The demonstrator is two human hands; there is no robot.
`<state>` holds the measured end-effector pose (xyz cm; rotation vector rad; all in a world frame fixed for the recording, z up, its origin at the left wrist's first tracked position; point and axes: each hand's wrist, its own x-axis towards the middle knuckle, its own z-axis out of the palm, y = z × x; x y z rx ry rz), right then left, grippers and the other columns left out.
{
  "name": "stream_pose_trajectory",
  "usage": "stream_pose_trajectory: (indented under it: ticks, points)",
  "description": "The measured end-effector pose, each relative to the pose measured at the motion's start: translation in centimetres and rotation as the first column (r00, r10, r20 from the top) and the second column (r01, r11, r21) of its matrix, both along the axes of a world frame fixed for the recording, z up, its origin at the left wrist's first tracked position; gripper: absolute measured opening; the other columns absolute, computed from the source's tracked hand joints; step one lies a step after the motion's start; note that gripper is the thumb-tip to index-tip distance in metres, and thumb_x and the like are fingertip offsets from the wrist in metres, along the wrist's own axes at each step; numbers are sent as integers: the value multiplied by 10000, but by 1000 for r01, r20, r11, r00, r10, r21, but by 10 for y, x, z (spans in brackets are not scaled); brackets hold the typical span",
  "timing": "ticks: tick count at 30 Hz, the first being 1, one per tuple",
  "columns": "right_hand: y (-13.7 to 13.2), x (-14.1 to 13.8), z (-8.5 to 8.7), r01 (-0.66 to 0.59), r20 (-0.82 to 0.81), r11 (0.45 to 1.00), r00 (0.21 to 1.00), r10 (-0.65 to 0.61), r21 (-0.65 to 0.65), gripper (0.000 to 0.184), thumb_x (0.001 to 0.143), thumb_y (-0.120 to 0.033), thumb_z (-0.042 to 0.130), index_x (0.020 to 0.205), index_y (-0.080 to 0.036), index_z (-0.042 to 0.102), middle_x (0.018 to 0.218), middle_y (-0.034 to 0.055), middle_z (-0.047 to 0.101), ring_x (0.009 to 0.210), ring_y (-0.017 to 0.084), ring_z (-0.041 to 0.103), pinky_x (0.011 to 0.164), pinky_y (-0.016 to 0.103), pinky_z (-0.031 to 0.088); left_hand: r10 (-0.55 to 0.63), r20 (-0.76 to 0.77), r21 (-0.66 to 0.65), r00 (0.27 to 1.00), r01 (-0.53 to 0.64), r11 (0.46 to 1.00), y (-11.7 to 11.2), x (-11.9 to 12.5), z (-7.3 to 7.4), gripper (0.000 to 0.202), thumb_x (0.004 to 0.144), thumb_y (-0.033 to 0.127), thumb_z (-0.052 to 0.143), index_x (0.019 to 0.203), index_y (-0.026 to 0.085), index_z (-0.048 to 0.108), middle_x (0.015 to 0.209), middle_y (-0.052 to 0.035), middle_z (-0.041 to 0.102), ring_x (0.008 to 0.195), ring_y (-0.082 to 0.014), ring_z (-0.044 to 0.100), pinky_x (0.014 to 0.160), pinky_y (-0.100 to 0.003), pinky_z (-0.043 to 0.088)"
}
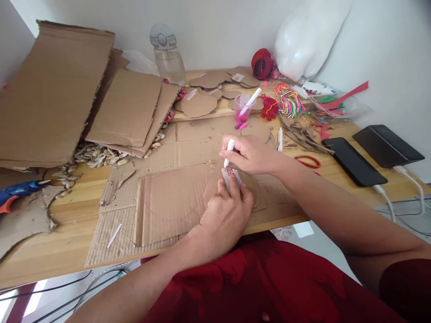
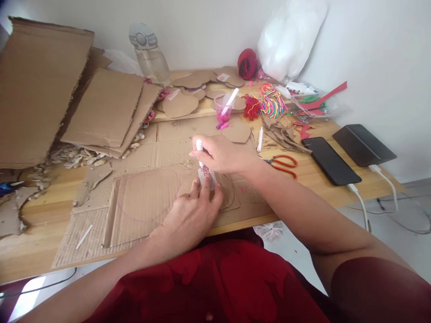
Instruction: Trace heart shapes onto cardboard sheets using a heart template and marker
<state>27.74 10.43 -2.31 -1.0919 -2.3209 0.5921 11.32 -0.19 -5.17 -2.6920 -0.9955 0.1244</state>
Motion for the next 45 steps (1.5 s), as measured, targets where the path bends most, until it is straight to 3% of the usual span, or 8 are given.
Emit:
stream_pose_trajectory:
  ticks: [9, 16, 25, 30, 38, 45]
  points:
    - [-5, 9, 4, 53, 46, 999, 998, -53, -5, 178, 989, -307, 541, 846, -202, 523, 685, -27, 551, 650, 134, 461, 673, 298, 302, -12, 2, -12, 1000, 12, 1000, 0, 1, 3, 446, 1009, 143, 486, 1438, 75, 591, 1473, -355, 549, 1233, -502, 659, 595, -368, 669]
    - [-4, 0, -1, 32, -9, 999, 999, -32, -33, 185, 996, -338, 495, 870, -206, 523, 716, -9, 594, 656, 144, 501, 673, 290, 320, 5, 3, -28, 1000, -5, 1000, 0, 0, 2, 455, 1006, 151, 503, 1449, 70, 573, 1507, -380, 495, 1233, -509, 658, 579, -386, 666]
    - [-32, 25, 16, 146, 167, 988, 976, -137, -42, 192, 979, -341, 513, 833, -217, 495, 656, -23, 526, 609, 142, 436, 662, 301, 287, -16, -21, -15, 1000, 16, 1000, 2, 0, 2, 471, 1006, 144, 502, 1468, 78, 564, 1494, -348, 534, 1246, -481, 662, 629, -378, 681]
    - [-29, 20, 12, 179, 176, 983, 969, -171, -31, 205, 990, -365, 499, 844, -220, 492, 689, -10, 546, 640, 153, 457, 665, 303, 282, -4, -19, -12, 1000, 3, 1000, 2, 0, 4, 457, 1009, 139, 506, 1459, 89, 572, 1497, -350, 533, 1244, -480, 665, 627, -375, 680]
    - [-6, -7, 4, 45, 82, 998, 996, -43, -33, 156, 993, -334, 503, 890, -219, 476, 702, -12, 575, 642, 146, 456, 662, 288, 289, -6, -17, -24, 1000, 5, 1000, 2, 0, 8, 474, 984, 78, 491, 1452, 72, 564, 1476, -348, 558, 1256, -463, 668, 664, -401, 684]
    - [-23, 19, 9, 134, 166, 990, 978, -126, -37, 193, 992, -361, 505, 861, -222, 480, 719, 6, 588, 658, 156, 476, 665, 297, 283, -10, -42, -33, 999, 9, 999, 2, -1, 8, 487, 985, 80, 484, 1470, 69, 532, 1521, -342, 518, 1268, -461, 659, 659, -390, 679]
